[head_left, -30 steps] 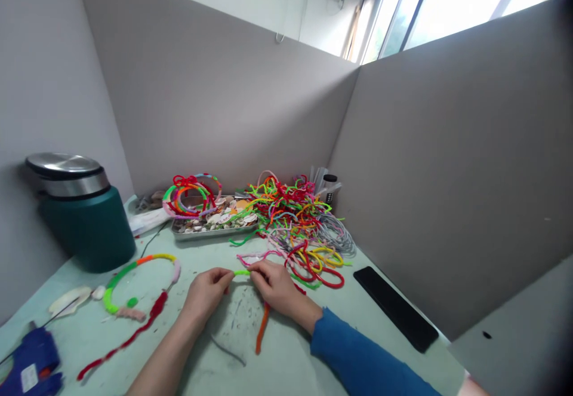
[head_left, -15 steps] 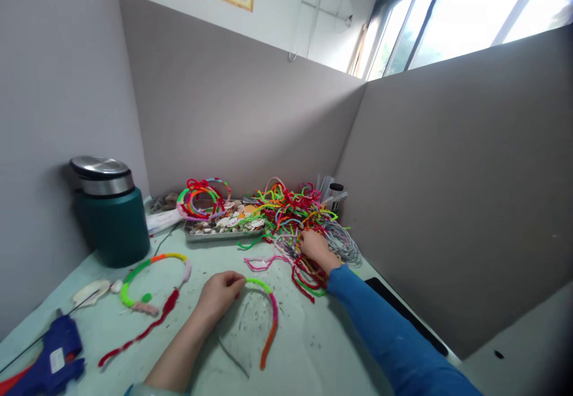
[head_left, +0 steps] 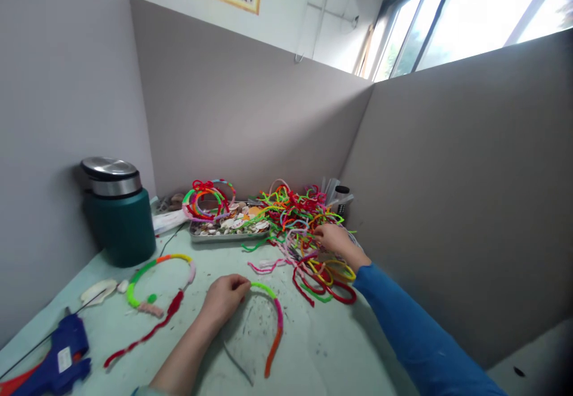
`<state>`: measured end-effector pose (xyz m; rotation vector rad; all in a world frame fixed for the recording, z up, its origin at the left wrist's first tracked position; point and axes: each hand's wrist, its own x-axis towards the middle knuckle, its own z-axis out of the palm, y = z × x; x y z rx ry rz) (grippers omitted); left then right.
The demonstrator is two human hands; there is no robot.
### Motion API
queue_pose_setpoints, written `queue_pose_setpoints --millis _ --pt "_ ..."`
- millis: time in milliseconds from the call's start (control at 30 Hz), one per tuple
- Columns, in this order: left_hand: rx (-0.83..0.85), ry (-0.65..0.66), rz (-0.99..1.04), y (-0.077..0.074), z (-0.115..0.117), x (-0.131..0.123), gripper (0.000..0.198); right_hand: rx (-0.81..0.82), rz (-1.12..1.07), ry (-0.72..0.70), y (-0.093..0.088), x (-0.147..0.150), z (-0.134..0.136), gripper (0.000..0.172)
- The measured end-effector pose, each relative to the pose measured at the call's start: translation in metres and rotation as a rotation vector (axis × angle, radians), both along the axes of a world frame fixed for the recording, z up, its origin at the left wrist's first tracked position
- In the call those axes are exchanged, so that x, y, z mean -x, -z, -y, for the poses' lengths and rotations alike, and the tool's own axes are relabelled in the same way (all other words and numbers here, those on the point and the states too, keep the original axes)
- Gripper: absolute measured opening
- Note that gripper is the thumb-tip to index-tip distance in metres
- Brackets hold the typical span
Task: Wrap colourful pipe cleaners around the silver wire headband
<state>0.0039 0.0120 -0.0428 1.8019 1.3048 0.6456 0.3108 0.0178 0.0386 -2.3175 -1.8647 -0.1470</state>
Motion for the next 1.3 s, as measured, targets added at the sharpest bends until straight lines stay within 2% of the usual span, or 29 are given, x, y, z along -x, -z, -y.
queue_pose_setpoints --millis 167,333,500,600,733,867,967,1100,1200,1300 --pt "-0.046 0.016 -0.039 0.000 0.000 0.001 0.033 -0.069 -0.041 -0.152 0.001 0.043 0.000 0.028" --pt "-0.145 0.073 -0.107 -0.003 0.005 -0.001 0.027 -0.020 -0.139 -0.430 0.019 0.112 -0.020 0.022" --pt "-0.337 0.130 -0.251 -0.006 0.014 -0.004 0.024 -0.042 -0.166 -0.406 0.048 0.152 -0.043 0.030" --pt "-0.373 0.122 -0.355 -0.009 0.018 -0.004 0.025 -0.056 -0.180 -0.383 0.058 0.158 -0.045 0.023" --pt "-0.357 0.127 -0.421 -0.010 0.018 -0.005 0.025 -0.126 -0.219 -0.399 0.061 0.159 -0.028 0.018" --pt "-0.360 0.120 -0.440 -0.008 0.015 -0.007 0.023 -0.341 -0.406 -0.576 0.064 0.161 -0.002 0.014" --pt "-0.333 0.048 -0.393 -0.005 0.010 -0.006 0.022 -0.404 -0.458 -0.689 0.067 0.164 0.013 0.014" --pt "-0.289 -0.071 -0.280 -0.002 0.003 -0.003 0.018 -0.404 -0.426 -0.741 0.068 0.169 0.020 0.016" --pt "-0.277 -0.092 -0.226 -0.001 -0.002 0.000 0.018 -0.413 -0.417 -0.733 0.062 0.173 0.019 0.023" --pt "-0.192 -0.148 -0.128 -0.001 -0.006 0.003 0.028 -0.422 -0.407 -0.732 0.051 0.165 0.013 0.032"
